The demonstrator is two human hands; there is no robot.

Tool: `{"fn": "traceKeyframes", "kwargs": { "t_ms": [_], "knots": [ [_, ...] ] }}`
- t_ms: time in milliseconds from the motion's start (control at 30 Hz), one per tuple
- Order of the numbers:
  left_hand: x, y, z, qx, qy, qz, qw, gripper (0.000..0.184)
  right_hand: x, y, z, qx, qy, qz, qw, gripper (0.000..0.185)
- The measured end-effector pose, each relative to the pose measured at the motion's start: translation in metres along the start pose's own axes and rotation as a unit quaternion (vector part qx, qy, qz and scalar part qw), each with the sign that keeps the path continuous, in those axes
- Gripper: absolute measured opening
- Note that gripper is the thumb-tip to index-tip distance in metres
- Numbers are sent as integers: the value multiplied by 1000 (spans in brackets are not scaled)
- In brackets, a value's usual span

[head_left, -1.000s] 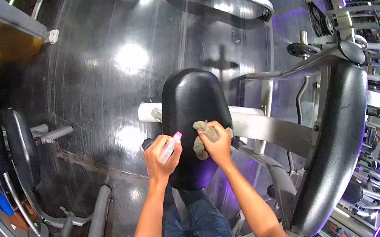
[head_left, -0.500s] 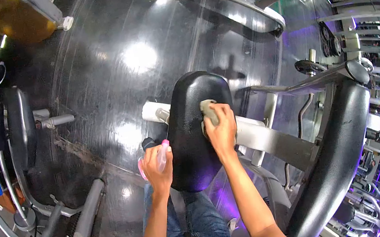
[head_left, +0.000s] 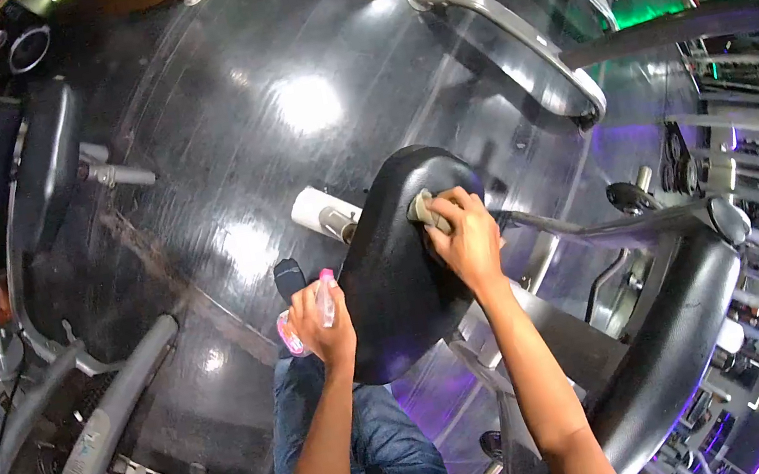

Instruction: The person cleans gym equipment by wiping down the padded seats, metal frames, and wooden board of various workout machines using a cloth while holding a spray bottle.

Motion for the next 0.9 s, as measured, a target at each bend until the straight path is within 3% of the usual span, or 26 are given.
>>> {"fn": "traceKeyframes", "kwargs": {
  "t_ms": [67,133,300,400,533,600,633,667,733,800,900],
  "knots": [
    [11,4,-4,-1,-11,22,1000,20,12,-7,-2,1,-5,1,1000,31],
    [14,4,-7,8,-9,41,999,20,37,-8,-6,15,-3,62,998,30],
    [15,3,-7,8,24,38,999,20,103,31,-48,184,85,282,938,29],
    [16,4,-8,7,43,38,998,22,101,18,-54,219,98,329,913,28],
    [20,3,-6,-12,8,67,998,24,93,-46,-57,175,192,299,918,15],
    [23,4,-7,-9,10,75,997,24,87,-77,-56,178,206,222,936,12],
    [24,5,-7,-11,4,80,997,25,86,-85,-65,244,248,182,920,11],
    [26,6,-7,-12,1,85,996,25,92,-81,-72,248,246,185,918,11],
    [28,7,-5,-26,-11,101,994,26,117,-66,-90,231,299,292,879,17],
    [31,8,-6,-25,-6,111,993,26,135,-36,-112,294,270,319,860,20],
    [36,10,-7,-35,-7,106,994,26,161,7,-127,312,208,392,840,19]
  ]
}}
Point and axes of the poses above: each hand's wrist, its own y-axis away from the middle knuckle, its own z-axis out of the back of the hand, x = y × z, the point moved 10 cm from there along -y, towards the middle knuckle, and after that the axes turned 8 degrees about y, right-handed, at the moved point
